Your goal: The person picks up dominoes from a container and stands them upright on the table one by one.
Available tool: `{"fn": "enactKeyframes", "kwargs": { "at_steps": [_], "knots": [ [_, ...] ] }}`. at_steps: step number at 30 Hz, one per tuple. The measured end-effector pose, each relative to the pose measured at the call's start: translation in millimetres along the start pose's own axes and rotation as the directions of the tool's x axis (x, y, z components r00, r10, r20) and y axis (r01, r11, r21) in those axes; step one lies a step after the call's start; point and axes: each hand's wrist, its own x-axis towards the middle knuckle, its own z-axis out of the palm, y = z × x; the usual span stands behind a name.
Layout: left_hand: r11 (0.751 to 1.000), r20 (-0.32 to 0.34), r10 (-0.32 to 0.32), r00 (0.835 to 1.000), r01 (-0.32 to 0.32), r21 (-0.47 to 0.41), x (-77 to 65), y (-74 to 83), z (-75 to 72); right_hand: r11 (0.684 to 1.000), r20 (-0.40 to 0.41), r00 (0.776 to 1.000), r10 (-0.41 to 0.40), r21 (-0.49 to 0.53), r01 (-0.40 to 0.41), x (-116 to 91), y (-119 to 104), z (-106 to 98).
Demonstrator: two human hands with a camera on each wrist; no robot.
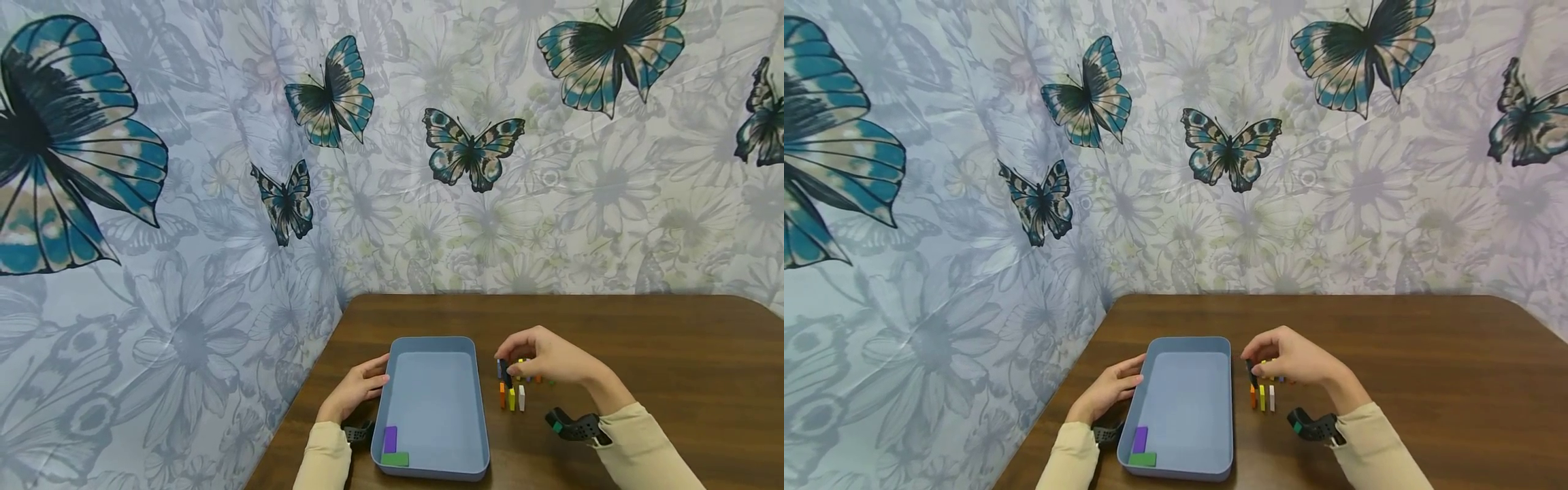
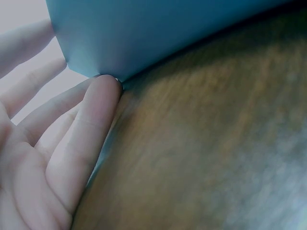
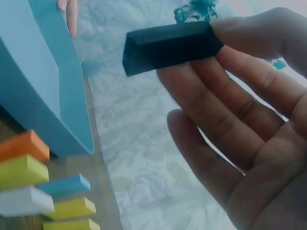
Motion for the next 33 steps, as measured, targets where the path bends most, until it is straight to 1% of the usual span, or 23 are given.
{"fn": "enactKeyframes", "kwargs": {
  "at_steps": [8, 13, 18, 24, 33],
  "knots": [
    [1.0, -0.001, 0.002, 1.0, -0.002, 0.005, 1.2, 0.1, -0.5, 0.999, 0.037, 0.999, 0.01, 0.039, -0.011, -12, 11, -14],
    [1.0, 0.001, 0.004, 1.0, -0.004, 0.007, 1.3, -0.9, -0.3, 0.998, 0.066, 0.997, 0.03, 0.055, -0.034, -17, 16, -19],
    [1.0, 0.004, -0.004, 1.0, 0.004, 0.008, 1.4, -3.1, -0.2, 0.997, 0.065, 0.996, 0.063, 0.041, -0.065, -22, 23, -23],
    [1.0, 0.001, -0.006, 1.0, 0.006, 0.015, 0.8, -3.4, 0.3, 0.996, 0.063, 0.995, 0.083, 0.019, -0.085, -25, 33, -24],
    [1.0, 0.0, -0.006, 1.0, 0.006, -0.004, 1.9, -2.5, 0.4, 0.986, 0.065, 0.984, 0.164, 0.012, -0.165, -22, 43, -18]
  ]
}}
